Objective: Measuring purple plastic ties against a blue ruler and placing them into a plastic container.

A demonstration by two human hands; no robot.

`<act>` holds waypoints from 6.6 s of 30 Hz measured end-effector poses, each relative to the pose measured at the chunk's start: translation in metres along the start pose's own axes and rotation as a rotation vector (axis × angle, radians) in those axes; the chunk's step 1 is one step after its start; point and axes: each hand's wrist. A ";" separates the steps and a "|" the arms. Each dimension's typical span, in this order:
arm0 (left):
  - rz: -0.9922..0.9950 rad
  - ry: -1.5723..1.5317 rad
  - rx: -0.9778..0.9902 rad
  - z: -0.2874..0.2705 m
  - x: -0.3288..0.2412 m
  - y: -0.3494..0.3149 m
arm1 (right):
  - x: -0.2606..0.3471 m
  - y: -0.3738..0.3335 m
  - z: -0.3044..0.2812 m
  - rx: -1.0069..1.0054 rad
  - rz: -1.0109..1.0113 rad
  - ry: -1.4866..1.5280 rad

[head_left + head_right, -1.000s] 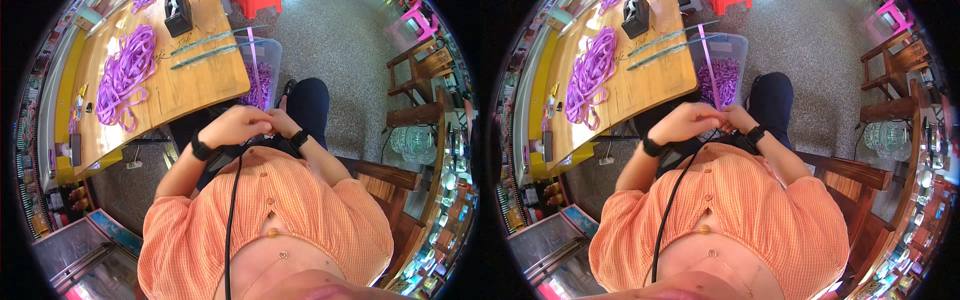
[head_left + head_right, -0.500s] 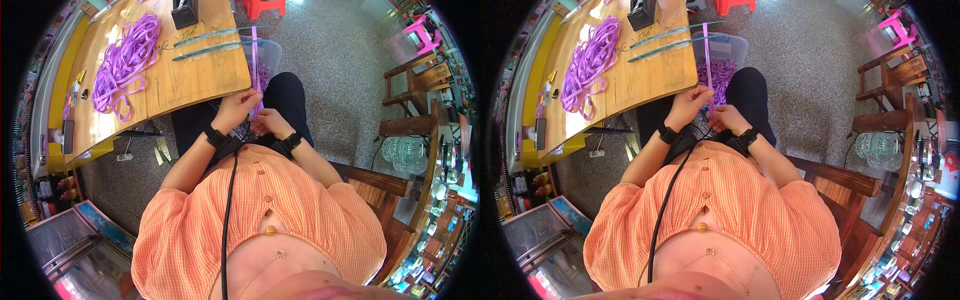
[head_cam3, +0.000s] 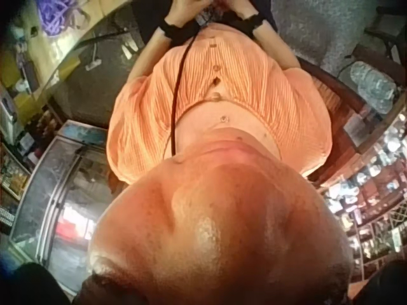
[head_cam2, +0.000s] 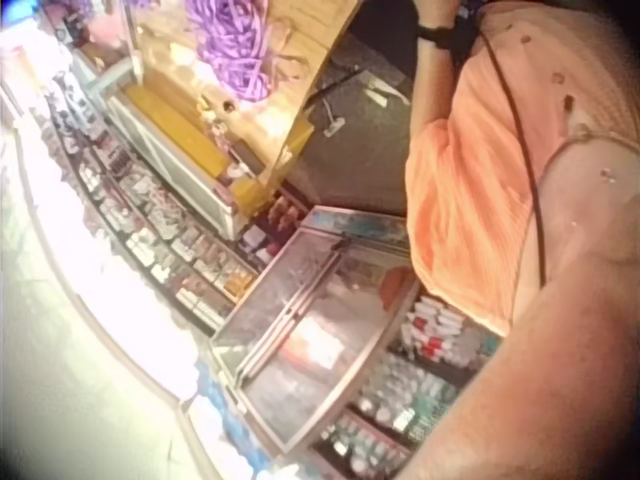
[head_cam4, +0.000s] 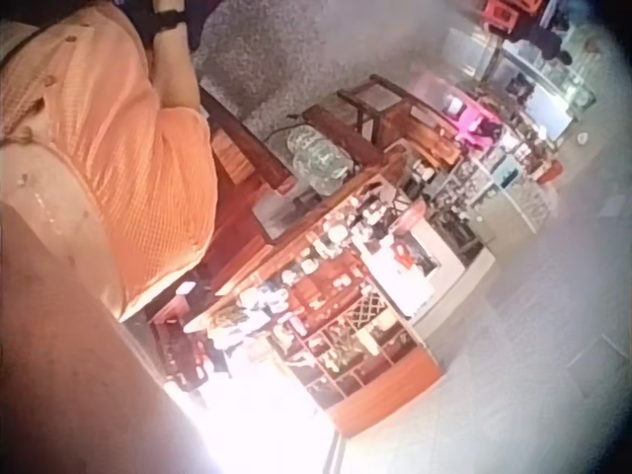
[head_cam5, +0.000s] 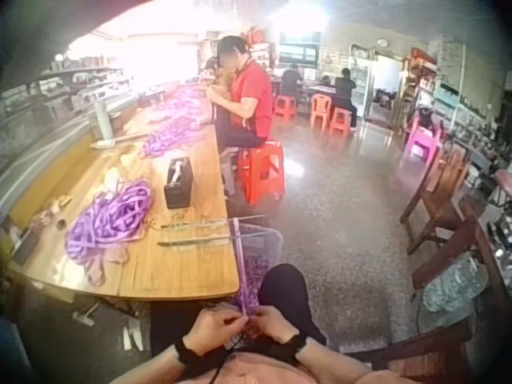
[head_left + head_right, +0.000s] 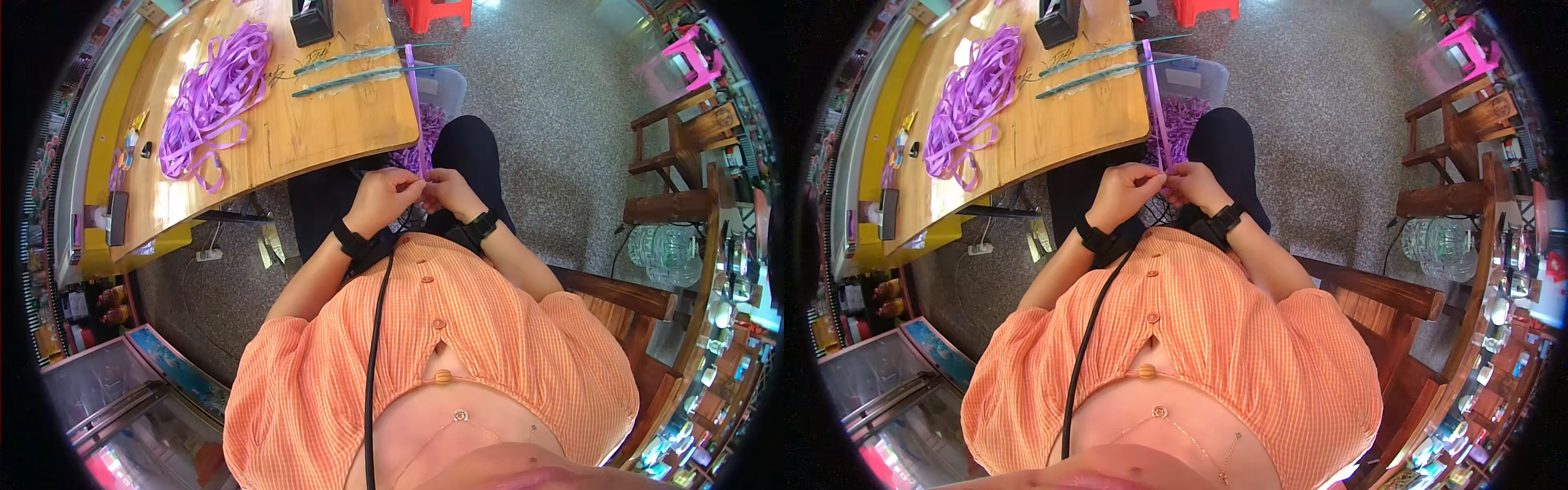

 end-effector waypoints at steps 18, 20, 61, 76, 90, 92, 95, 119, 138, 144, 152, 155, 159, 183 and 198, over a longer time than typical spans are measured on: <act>-0.348 -0.255 0.166 0.017 0.024 0.051 | -0.008 -0.006 -0.011 -0.006 0.107 -0.149; -0.348 -0.395 0.160 0.019 0.023 0.055 | -0.007 -0.008 -0.007 0.029 0.110 -0.126; 0.099 0.212 -0.175 0.015 -0.006 0.036 | 0.073 0.049 -0.035 -0.139 -0.390 -0.112; 0.138 0.221 -0.149 0.024 0.014 0.030 | -0.011 0.051 -0.040 -0.144 -0.037 -0.287; -0.132 0.086 0.111 0.038 0.047 0.027 | -0.013 0.012 -0.040 0.065 0.162 -0.145; -0.079 0.046 0.065 0.037 0.045 0.028 | -0.014 0.010 -0.042 0.085 0.167 -0.109; -0.183 0.049 0.122 0.033 0.042 0.029 | -0.010 0.009 -0.044 0.125 0.136 -0.191; -0.171 0.017 0.186 0.028 0.027 0.025 | 0.134 0.077 0.002 -0.167 -0.572 0.236; -0.213 -0.162 0.239 0.023 0.013 0.025 | 0.145 0.064 0.010 -0.219 -0.706 0.271; -0.248 -0.260 0.332 0.019 0.013 0.023 | 0.142 0.051 0.000 -0.110 -0.489 0.241; -0.049 -0.281 0.438 -0.004 -0.047 0.015 | 0.152 0.031 0.000 -0.226 -0.568 -0.020; -0.006 -0.229 0.455 -0.013 -0.060 0.012 | 0.156 0.029 0.004 -0.245 -0.571 -0.062; 0.063 -0.188 0.487 -0.021 -0.075 0.007 | 0.161 0.022 0.009 -0.277 -0.563 -0.050; 0.179 -0.145 0.549 -0.029 -0.096 0.004 | 0.167 0.014 0.003 -0.189 -0.474 0.094; 0.168 -0.199 0.572 -0.045 -0.133 0.015 | 0.186 -0.026 0.000 -0.006 -0.311 0.005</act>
Point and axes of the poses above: each hand's wrist, its own y-axis towards the middle knuckle, its own z-axis out of the palm, x = y × z, and after that the axes turned 4 degrees about -x, right-handed
